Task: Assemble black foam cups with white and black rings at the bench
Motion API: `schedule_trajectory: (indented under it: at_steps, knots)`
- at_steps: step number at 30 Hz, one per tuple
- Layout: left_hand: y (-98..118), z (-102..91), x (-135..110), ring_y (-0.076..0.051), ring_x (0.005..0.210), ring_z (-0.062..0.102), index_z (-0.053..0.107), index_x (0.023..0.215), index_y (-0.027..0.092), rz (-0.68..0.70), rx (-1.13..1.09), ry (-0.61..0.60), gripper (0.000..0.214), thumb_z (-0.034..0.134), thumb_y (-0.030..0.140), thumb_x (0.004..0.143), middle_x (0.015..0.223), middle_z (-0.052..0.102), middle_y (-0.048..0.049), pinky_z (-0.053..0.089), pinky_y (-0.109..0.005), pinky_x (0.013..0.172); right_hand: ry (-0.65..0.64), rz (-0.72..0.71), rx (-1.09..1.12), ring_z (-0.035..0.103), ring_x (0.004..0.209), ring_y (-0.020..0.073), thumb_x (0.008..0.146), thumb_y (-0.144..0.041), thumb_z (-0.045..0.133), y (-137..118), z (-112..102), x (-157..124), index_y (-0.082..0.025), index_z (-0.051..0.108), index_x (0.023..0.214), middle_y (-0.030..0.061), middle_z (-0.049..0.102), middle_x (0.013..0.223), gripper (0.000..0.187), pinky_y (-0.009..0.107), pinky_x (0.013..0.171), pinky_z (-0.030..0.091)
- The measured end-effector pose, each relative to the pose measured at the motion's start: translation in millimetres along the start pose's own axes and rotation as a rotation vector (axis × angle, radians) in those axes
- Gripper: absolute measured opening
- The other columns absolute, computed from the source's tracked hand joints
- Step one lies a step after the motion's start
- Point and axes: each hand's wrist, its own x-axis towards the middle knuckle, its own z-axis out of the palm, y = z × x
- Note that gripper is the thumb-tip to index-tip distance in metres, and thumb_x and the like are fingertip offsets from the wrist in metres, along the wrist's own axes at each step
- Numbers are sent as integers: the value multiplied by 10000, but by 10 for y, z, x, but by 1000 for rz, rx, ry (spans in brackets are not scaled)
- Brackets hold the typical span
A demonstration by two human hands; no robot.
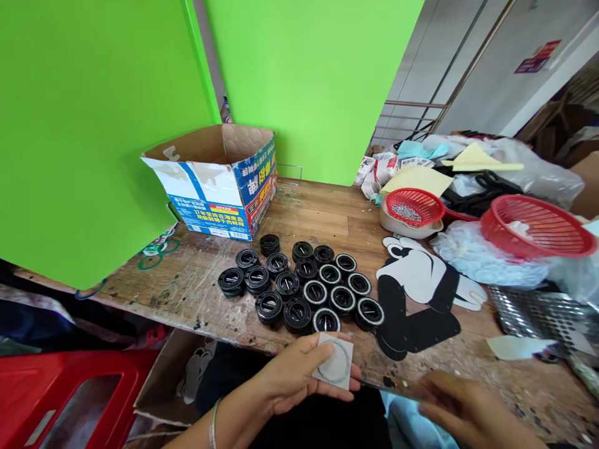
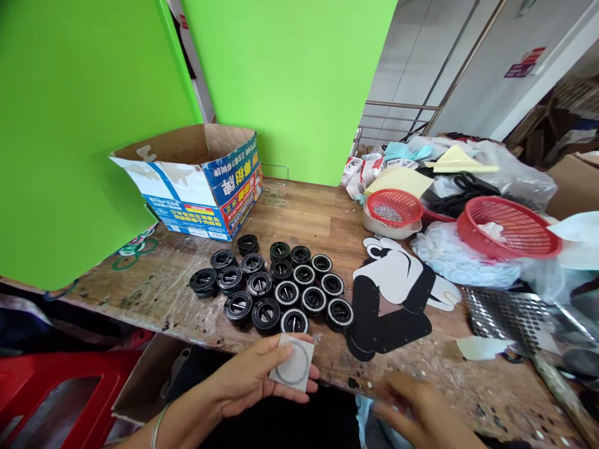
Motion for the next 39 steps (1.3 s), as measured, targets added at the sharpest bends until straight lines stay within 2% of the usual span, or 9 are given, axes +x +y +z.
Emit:
schedule_trajectory:
  at_steps: [3,6,11,17,20,22,25,29,39]
  knots:
    - [16,66,23,-235,842,702,563,1198,112,47,33,24,626,745,508,748,959,707,-151,552,-376,784,154,-109,281,636,742,192,751,-452,658,-541,294,253,-224,679,973,48,685,845,319,288,653,515]
    - [68,108,1,-206,857,688,595,1178,133,132,69,38,548,722,491,782,1025,696,-132,555,-344,780,192,-204,396,599,652,156,798,-431,613,-948,509,536,-200,650,995,26,643,797,306,269,592,501]
    - [261,26,-98,-201,999,646,612,1179,159,246,8,95,545,724,517,783,1089,671,-100,542,-335,882,213,-429,225,581,676,149,896,-298,504,-1233,575,882,-198,637,955,35,642,824,177,267,610,469]
    - [416,-169,-86,-222,855,670,601,1116,114,311,73,227,532,744,478,755,990,686,-125,562,-298,684,406,-643,-96,588,747,187,933,-166,352,-1506,689,1057,-162,609,936,80,621,851,257,303,668,458]
    - [524,-277,-83,-216,745,673,582,1137,128,319,158,348,510,613,535,832,922,685,-111,533,-295,617,435,-656,-98,600,730,180,943,-178,359,-1582,628,1261,-158,617,928,77,647,829,260,287,666,453]
    - [639,-356,-108,-209,734,661,602,1138,156,404,393,458,452,479,523,903,941,673,-102,520,-315,644,464,-608,-87,622,771,183,930,-186,403,-1597,516,1473,-165,626,917,75,677,844,224,281,703,457]
    - [831,-448,-148,-236,934,607,664,1137,229,590,1097,682,307,472,345,928,1091,620,-96,475,-400,857,476,-476,-170,638,821,197,906,-160,425,-1597,359,1820,-161,637,894,86,708,885,213,287,743,453]
    - [988,-458,-85,-289,1058,492,634,1224,344,535,1814,941,389,466,173,918,1190,540,-106,407,-444,874,421,-418,-262,639,800,201,912,-131,404,-1602,356,2128,-136,655,898,99,713,872,251,290,736,442]
    - [1040,-293,217,-286,1037,470,671,1137,265,383,2125,791,375,362,154,954,1174,546,-133,373,-403,817,374,-391,-467,575,912,237,950,-170,418,-1619,499,2048,-139,716,935,143,614,975,300,311,726,437]
